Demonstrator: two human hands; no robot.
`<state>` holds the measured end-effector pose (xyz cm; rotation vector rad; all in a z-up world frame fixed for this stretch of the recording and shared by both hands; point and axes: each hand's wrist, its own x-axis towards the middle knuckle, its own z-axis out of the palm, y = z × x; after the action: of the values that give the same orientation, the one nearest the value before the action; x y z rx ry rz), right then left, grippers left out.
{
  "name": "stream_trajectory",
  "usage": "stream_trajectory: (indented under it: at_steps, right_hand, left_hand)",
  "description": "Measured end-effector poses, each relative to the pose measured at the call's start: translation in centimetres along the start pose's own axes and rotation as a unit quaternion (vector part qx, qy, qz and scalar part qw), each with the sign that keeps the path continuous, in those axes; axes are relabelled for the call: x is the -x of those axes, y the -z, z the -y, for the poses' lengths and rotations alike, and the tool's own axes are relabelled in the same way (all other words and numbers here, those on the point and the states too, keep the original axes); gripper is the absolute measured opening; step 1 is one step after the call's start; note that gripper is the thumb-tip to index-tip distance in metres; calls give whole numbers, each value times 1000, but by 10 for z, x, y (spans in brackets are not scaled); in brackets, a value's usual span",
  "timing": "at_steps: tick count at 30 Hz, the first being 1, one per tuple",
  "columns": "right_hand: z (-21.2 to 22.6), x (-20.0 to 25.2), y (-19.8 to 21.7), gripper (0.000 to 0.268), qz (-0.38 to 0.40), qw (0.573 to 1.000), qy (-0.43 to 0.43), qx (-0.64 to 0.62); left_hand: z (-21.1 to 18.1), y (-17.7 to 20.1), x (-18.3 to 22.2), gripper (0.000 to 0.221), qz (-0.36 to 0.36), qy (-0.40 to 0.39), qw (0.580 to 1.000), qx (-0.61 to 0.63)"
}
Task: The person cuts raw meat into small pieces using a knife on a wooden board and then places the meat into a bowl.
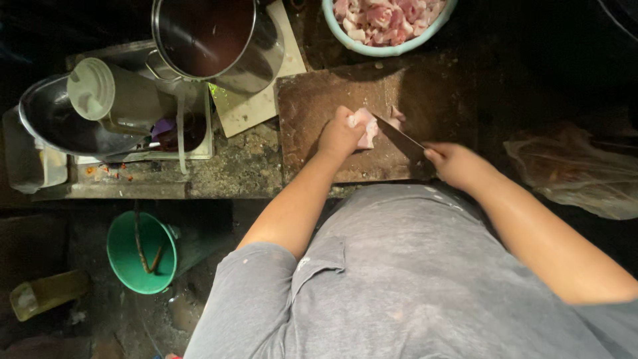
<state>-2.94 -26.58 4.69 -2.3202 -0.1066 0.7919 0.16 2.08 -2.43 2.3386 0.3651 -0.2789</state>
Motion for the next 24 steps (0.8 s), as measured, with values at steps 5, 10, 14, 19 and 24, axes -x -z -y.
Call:
stream_trajectory:
  at_steps: [5,10,14,19,24]
  right_hand:
    - [-1,3,0,41,34,995,-87,-35]
    - [23,5,2,42,7,997,-68,-20]
    - [37,15,11,44,-8,996,-85,-19]
    - [42,18,12,44,-12,997,-74,-21]
    - [34,14,6,43,-46,999,-22,-3]
  left_hand:
    - [-8,8,9,40,15,-19,999,34]
    - [-27,30,6,29,81,-63,995,-16]
    - [-33,38,2,30,108,-91,990,-25]
    - [-25,32,-3,29,61,-174,981,-67]
    - [-22,27,4,30,60,-159,983,-68]
